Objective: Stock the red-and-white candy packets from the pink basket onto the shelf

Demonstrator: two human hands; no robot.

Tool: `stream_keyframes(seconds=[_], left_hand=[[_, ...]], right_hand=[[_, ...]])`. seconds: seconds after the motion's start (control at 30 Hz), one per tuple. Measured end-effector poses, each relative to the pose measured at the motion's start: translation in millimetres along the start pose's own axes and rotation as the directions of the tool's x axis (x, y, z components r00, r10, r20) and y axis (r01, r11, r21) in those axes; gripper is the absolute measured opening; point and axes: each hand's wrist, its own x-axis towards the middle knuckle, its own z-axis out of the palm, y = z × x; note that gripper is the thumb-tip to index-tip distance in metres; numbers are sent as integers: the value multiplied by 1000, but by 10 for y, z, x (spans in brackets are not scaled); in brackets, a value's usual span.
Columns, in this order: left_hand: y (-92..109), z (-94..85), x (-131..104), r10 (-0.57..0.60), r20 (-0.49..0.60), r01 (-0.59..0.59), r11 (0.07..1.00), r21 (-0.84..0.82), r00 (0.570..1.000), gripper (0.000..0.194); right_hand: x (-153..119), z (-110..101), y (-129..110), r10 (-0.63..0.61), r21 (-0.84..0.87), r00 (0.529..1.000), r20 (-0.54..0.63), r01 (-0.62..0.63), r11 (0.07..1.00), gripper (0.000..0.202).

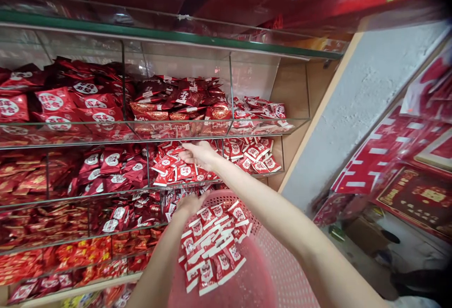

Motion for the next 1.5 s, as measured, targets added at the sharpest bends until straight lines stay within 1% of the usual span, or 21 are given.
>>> stream_keyframes(seconds=[0.07,0.17,0.2,0.23,0.3,0.37,0.43,0.53,0.6,0.67,0.73,0.8,0.97,1.03,1.1,1.2,1.33,1.4,1.43,1.47,1.5], left_hand=[[-3,2,12,5,-2,-5,1000,1,1000,96],[7,9,35,9,11,-9,1000,9,1000,94],[14,9,38,8,24,-8,1000,12,1000,93],[23,7,36,4,36,-4,1000,14,999,92],[43,-3,18,-7,39,6,1000,15,999,92],[63,-19,-15,-15,19,14,1000,14,1000,93],[80,-37,-49,-15,4,15,1000,18,1000,95],[98,-57,-79,-12,2,12,999,33,1000,94],[106,-63,-84,-6,3,6,999,39,1000,93],[114,-66,-85,1,3,-1,999,42,1000,91],[123,-67,-89,10,4,-11,999,41,1000,90],[129,-68,-96,13,4,-13,999,38,1000,89],[112,-62,-103,-11,-2,11,999,43,1000,90],[98,-57,-97,-12,-9,12,999,49,1000,90],[89,-51,-88,-11,-4,11,998,58,1000,91],[90,-41,-69,5,5,-5,998,59,1000,92],[96,-37,-57,16,8,-17,998,55,1000,94],[100,-44,-67,15,8,-15,998,60,1000,92],[103,-50,-76,14,9,-15,998,62,1000,92],[107,-57,-86,13,10,-13,998,66,1000,91],[113,-64,-97,10,10,-11,997,70,1000,91]], right_hand=[[-9,26,21,-43,26,999,9,43,999,17],[-257,-17,162,-195,-103,981,2,195,976,52],[-381,-62,217,-255,-165,967,10,253,953,58],[-511,-125,267,-312,-230,950,25,309,923,59],[-750,-312,332,-412,-366,910,35,396,842,51],[-909,-577,350,-503,-516,864,-31,417,748,41],[-968,-891,349,-580,-663,801,-150,354,660,36],[-927,-1355,396,-654,-820,682,-327,140,555,32],[-884,-1596,488,-690,-877,624,-367,15,480,30],[-865,-1754,607,-712,-920,604,-357,-94,381,31],[-872,-1832,708,-706,-935,613,-354,-206,289,33],[-883,-1847,751,-680,-922,624,-385,-298,248,38],[-840,-1788,651,-551,-859,661,-509,-427,281,42],[-815,-1781,630,-532,-856,674,-513,-444,263,30],[-813,-1793,645,-557,-876,680,-477,-415,244,16],[-867,-1835,678,-636,-909,650,-416,-314,273,18],[-1007,-1843,601,-740,-913,543,-397,-151,379,22],[-1088,-1784,513,-761,-894,504,-408,-52,445,24],[-1129,-1736,464,-760,-877,502,-413,4,480,26],[-1167,-1678,415,-749,-854,517,-414,65,517,28],[-1203,-1615,371,-732,-823,546,-407,130,554,28]])
